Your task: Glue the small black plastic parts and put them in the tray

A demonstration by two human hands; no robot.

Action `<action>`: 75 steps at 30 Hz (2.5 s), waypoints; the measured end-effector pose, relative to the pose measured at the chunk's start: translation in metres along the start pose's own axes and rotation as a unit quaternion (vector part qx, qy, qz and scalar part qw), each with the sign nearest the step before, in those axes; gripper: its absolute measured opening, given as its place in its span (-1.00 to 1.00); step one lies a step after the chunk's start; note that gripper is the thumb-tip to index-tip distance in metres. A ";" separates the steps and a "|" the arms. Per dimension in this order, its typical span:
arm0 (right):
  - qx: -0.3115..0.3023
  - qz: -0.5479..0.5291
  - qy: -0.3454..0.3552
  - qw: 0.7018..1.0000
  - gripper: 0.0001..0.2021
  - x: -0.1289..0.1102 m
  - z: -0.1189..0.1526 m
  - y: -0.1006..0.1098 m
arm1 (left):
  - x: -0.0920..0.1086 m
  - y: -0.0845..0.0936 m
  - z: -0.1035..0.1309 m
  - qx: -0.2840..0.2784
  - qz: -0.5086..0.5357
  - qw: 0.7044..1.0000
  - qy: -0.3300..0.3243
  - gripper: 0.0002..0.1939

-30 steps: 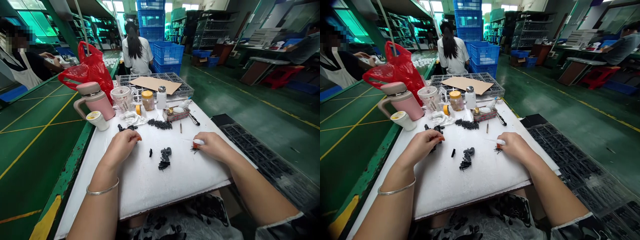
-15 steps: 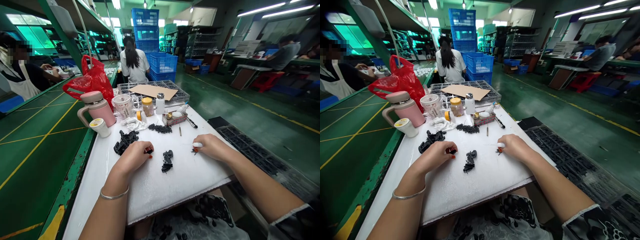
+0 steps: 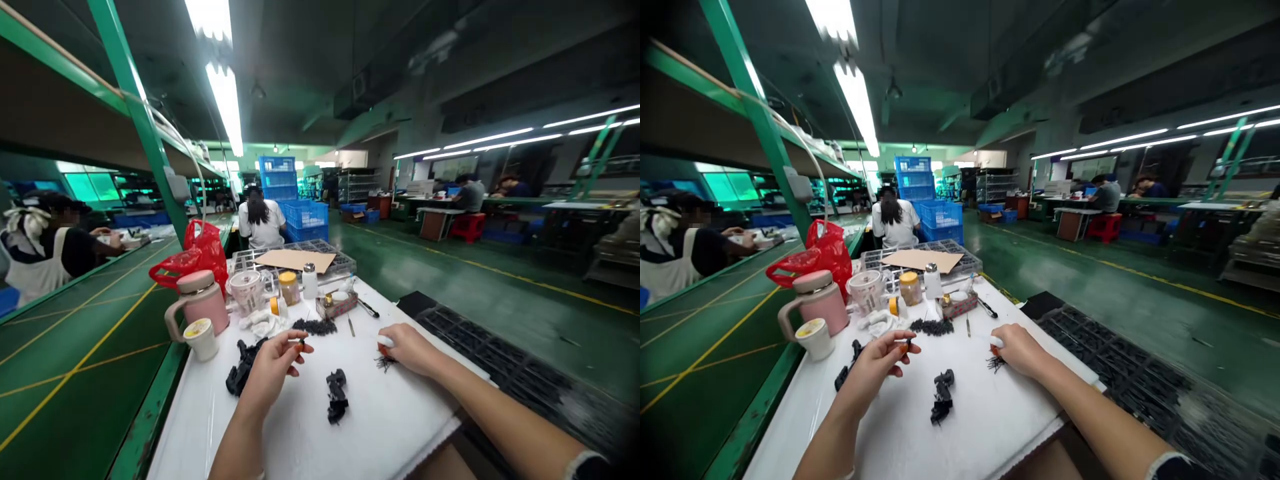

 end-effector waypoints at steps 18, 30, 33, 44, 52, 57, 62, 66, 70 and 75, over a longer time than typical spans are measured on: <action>0.057 -0.216 0.009 0.975 -0.89 -0.040 0.000 0.021 | -0.010 -0.003 0.001 0.025 0.291 0.956 0.021 -0.66; -0.043 -0.530 0.147 0.834 -0.83 -0.159 -0.027 -0.023 | -0.015 -0.014 0.002 0.050 0.432 0.899 0.048 -0.66; -0.028 -0.536 0.149 0.831 -0.82 -0.158 -0.028 -0.024 | -0.014 -0.022 0.003 0.030 0.460 0.886 0.052 -0.63; 0.089 -0.375 0.253 0.887 -0.92 -0.159 -0.008 -0.012 | -0.020 -0.032 0.004 0.038 0.473 0.877 0.080 -0.62; 0.203 -0.201 0.399 0.872 -0.79 -0.169 0.013 -0.009 | -0.029 -0.031 0.001 0.075 0.427 0.897 0.089 -0.63; 0.237 -0.097 0.420 0.870 -0.78 -0.173 0.019 -0.015 | -0.032 -0.026 -0.001 0.114 0.403 0.904 0.082 -0.64; 0.216 -0.161 0.404 0.874 -0.76 -0.165 0.012 -0.016 | -0.032 -0.024 -0.001 0.117 0.381 0.914 0.081 -0.65; 0.157 -0.277 0.373 0.871 -0.75 -0.155 -0.001 -0.020 | -0.034 -0.020 -0.002 0.126 0.363 0.919 0.086 -0.63; 0.110 -0.364 0.285 0.880 -0.89 -0.142 -0.016 -0.031 | -0.029 -0.012 -0.001 0.159 0.293 0.942 0.048 -0.66; 0.008 -0.495 0.112 0.862 -0.81 -0.121 -0.035 -0.057 | -0.017 0.001 0.005 0.220 0.168 0.961 -0.028 -0.70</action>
Point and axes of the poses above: each hand's wrist, its own z-axis away from the middle knuckle, its own y-axis out of the back of the hand, x = y × z, the point moved 9 cm from there along -z, towards the middle knuckle, and after that the axes turned 9 degrees about -z, right-handed, at the moved point
